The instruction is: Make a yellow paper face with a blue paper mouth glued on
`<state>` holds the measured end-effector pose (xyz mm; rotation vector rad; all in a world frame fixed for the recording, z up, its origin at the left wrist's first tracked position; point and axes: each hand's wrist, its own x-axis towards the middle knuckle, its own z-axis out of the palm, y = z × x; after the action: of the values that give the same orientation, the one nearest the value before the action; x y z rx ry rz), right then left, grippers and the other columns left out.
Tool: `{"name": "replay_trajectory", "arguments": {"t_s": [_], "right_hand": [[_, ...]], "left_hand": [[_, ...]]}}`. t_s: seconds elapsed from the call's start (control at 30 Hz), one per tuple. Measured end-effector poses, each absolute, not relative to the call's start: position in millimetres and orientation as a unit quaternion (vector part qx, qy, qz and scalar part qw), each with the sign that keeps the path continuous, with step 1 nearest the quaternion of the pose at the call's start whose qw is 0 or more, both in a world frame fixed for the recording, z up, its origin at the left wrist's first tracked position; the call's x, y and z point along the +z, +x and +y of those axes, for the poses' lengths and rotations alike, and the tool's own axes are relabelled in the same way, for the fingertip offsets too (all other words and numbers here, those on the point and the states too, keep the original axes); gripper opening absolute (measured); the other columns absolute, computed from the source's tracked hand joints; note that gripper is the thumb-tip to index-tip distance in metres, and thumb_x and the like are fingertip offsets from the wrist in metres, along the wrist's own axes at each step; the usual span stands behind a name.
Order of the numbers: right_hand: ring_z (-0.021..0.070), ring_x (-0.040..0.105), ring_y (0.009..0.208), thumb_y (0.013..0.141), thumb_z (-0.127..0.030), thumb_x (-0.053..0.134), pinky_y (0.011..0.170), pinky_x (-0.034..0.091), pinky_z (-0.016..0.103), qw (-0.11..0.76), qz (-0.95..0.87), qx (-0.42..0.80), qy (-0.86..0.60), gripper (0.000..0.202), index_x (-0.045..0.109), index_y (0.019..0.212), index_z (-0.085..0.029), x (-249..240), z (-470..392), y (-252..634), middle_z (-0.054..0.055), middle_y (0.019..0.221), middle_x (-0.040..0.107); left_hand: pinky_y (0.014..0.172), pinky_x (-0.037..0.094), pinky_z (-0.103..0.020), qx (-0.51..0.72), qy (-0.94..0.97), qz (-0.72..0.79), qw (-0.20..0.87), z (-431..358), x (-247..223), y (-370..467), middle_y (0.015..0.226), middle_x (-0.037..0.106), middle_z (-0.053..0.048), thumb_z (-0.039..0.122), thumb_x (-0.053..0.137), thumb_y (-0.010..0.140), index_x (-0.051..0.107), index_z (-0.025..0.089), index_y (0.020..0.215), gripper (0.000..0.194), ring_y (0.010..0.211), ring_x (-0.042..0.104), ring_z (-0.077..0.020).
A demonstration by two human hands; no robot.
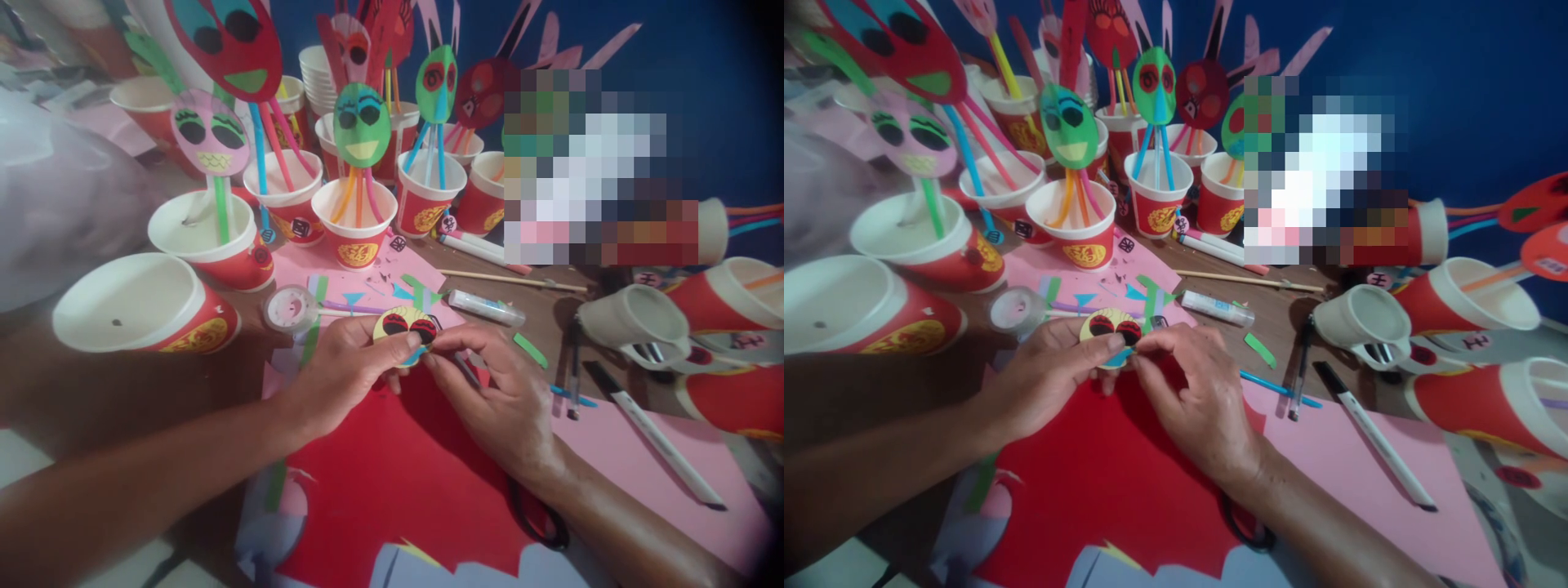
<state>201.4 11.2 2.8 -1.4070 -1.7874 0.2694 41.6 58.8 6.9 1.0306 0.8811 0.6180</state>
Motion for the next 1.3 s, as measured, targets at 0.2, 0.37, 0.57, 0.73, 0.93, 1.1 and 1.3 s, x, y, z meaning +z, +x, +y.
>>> {"name": "replay_trajectory", "arguments": {"t_s": [0.2,0.37,0.57,0.73,0.93,1.1,1.3], "right_hand": [[0.0118,0.060,0.077,0.079,-0.012,0.063,0.073,0.042,0.027,0.418,-0.711,0.106,-0.555,0.011,0.059,0.083,-0.021,2.7,11.0,201.5,-0.003,0.079,0.067],[0.0128,0.061,0.077,0.078,-0.007,0.062,0.074,0.043,0.028,0.430,-0.722,0.111,-0.531,0.015,0.057,0.080,-0.021,1.3,12.0,202.1,-0.003,0.076,0.066],[0.0133,0.061,0.079,0.078,-0.011,0.065,0.074,0.044,0.029,0.442,-0.705,0.127,-0.540,0.014,0.058,0.083,-0.022,1.1,9.3,202.4,-0.003,0.079,0.066],[0.0137,0.061,0.078,0.080,-0.017,0.065,0.072,0.044,0.029,0.437,-0.694,0.125,-0.559,0.010,0.059,0.085,-0.023,0.8,10.1,202.3,-0.003,0.081,0.067],[0.0151,0.061,0.074,0.080,-0.017,0.063,0.071,0.044,0.031,0.419,-0.693,0.113,-0.575,0.006,0.060,0.083,-0.022,4.5,10.8,202.1,-0.001,0.078,0.067],[0.0153,0.061,0.074,0.080,-0.019,0.063,0.071,0.044,0.031,0.415,-0.679,0.113,-0.596,0.006,0.059,0.080,-0.023,4.6,9.8,201.0,-0.002,0.079,0.067],[0.0147,0.061,0.075,0.080,-0.017,0.063,0.072,0.044,0.030,0.421,-0.676,0.124,-0.592,0.007,0.059,0.079,-0.023,3.9,9.7,200.9,-0.002,0.079,0.067]], "left_hand": [[0.051,0.040,-0.024,0.283,0.453,0.393,0.749,60.0,8.0,42.2,0.058,0.055,0.002,0.030,0.060,0.080,0.058,0.014,0.065,0.022,0.053,0.050,-0.0101],[0.051,0.039,-0.022,0.287,0.443,0.387,0.756,60.8,9.0,42.6,0.059,0.054,0.003,0.030,0.061,0.080,0.058,0.014,0.066,0.021,0.053,0.049,-0.0089],[0.051,0.038,-0.023,0.287,0.437,0.391,0.758,60.3,7.4,41.8,0.064,0.056,0.002,0.031,0.061,0.080,0.060,0.014,0.071,0.019,0.054,0.049,-0.0091],[0.052,0.039,-0.023,0.282,0.449,0.389,0.753,60.0,7.5,41.7,0.063,0.055,0.002,0.032,0.060,0.081,0.059,0.014,0.069,0.021,0.055,0.049,-0.0093],[0.054,0.038,-0.025,0.268,0.456,0.403,0.747,59.8,5.9,40.6,0.063,0.054,0.002,0.036,0.061,0.080,0.058,0.015,0.069,0.023,0.055,0.049,-0.0103],[0.053,0.036,-0.026,0.261,0.455,0.399,0.752,60.1,6.2,40.2,0.060,0.052,0.002,0.036,0.061,0.080,0.056,0.016,0.067,0.025,0.055,0.049,-0.0106],[0.053,0.035,-0.026,0.257,0.461,0.398,0.750,60.7,5.1,40.1,0.061,0.054,0.002,0.036,0.061,0.080,0.057,0.016,0.067,0.024,0.055,0.050,-0.0112]]}}
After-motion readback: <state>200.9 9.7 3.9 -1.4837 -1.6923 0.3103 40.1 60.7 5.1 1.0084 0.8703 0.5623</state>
